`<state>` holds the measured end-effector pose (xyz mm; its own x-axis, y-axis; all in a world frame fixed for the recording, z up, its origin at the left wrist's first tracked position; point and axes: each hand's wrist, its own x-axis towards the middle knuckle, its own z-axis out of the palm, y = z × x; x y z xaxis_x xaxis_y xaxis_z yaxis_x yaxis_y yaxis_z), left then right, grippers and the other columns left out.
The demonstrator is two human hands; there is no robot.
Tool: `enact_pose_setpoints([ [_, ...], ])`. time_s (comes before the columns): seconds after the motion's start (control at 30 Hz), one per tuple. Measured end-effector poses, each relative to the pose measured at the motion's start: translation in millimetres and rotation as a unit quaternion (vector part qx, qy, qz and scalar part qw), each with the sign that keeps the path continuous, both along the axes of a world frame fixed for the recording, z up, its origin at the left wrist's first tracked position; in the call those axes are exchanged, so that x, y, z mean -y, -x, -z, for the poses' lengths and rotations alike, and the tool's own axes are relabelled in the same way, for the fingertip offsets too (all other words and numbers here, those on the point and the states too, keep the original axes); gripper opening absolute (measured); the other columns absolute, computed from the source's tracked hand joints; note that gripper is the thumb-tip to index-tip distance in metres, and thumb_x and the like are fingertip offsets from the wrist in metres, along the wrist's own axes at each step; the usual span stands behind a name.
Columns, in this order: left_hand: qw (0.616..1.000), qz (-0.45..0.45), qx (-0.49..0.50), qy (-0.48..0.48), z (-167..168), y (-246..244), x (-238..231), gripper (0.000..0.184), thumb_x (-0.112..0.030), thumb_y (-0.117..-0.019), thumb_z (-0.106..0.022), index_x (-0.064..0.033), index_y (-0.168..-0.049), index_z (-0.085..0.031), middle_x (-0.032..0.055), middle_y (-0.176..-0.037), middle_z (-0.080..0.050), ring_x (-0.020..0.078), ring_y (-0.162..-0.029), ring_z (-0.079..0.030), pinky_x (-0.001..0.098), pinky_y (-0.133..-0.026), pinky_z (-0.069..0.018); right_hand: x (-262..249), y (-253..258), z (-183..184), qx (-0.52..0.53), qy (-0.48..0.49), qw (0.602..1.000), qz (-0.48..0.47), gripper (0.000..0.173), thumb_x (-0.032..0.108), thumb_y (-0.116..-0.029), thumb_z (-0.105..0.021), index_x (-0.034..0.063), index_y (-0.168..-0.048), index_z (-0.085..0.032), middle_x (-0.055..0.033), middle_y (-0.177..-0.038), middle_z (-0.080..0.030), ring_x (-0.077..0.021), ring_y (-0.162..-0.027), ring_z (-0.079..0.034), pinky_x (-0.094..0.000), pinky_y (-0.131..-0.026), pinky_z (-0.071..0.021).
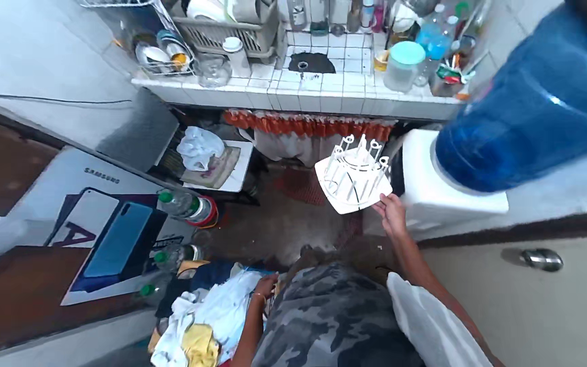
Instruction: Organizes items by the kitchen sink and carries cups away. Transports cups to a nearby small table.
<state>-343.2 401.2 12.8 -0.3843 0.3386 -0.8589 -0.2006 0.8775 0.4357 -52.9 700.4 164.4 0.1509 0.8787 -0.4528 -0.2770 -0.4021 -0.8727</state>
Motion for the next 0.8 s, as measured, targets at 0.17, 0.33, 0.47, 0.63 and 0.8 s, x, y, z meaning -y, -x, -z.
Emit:
enact_pose_setpoints([
  [0.17,0.998,0.012,-0.041,-0.045,3,62,-90,0.042,-0.026,-0.1079,-0.055,0.0037,-0.137,-0.059,0.0276,-0.136,-0.059,0.0395,-0.127,-0.056,0.0556,-0.106,-0.0431,-135,90,9,-0.029,-0.018,0.999,-0.009,0.016,0.003,-0.1053,-0.051,-0.0046,-0.119,-0.050,-0.0138,-0.094,-0.061,-0.0182,-0.072,-0.068,-0.0339,-0.070,-0.0613],
  [0.33,0.983,0.071,-0.120,-0.124,-23,178,-233,0.037,-0.019,-0.1069,-0.057,0.0069,-0.134,-0.059,0.0276,-0.135,-0.060,0.0365,-0.126,-0.058,0.0505,-0.109,-0.0441,-243,179,19,-0.062,0.002,0.998,0.028,0.022,0.005,-0.1060,-0.051,-0.0042,-0.126,-0.048,-0.0158,-0.100,-0.061,-0.0194,-0.075,-0.068,-0.0341,-0.070,-0.0612],
  [0.47,0.945,0.138,-0.182,-0.235,-79,257,-366,0.041,-0.019,-0.1069,-0.055,0.0080,-0.137,-0.056,0.0285,-0.135,-0.060,0.0373,-0.129,-0.058,0.0494,-0.113,-0.0427,-310,239,25,-0.051,0.013,0.997,0.047,0.021,0.003,-0.1046,-0.052,-0.0051,-0.124,-0.048,-0.0162,-0.098,-0.059,-0.0183,-0.071,-0.066,-0.0322,-0.066,-0.0605],
  [0.63,0.900,0.162,-0.217,-0.340,-149,296,-505,0.041,-0.024,-0.1058,-0.058,0.0033,-0.137,-0.058,0.0233,-0.136,-0.062,0.0319,-0.127,-0.060,0.0469,-0.111,-0.0457,-363,290,38,-0.081,0.034,0.995,0.051,0.034,0.001,-0.1047,-0.051,-0.0058,-0.137,-0.044,-0.0222,-0.115,-0.058,-0.0242,-0.083,-0.069,-0.0372,-0.073,-0.0616],
  [0.8,0.867,0.178,-0.222,-0.408,-186,302,-597,0.038,-0.024,-0.1062,-0.058,-0.0020,-0.137,-0.060,0.0191,-0.139,-0.061,0.0312,-0.125,-0.061,0.0507,-0.106,-0.0488,-403,324,53,-0.129,0.071,0.988,0.040,0.036,-0.001,-0.1035,-0.053,-0.0053,-0.137,-0.041,-0.0220,-0.112,-0.058,-0.0246,-0.080,-0.069,-0.0371,-0.071,-0.0625],
])
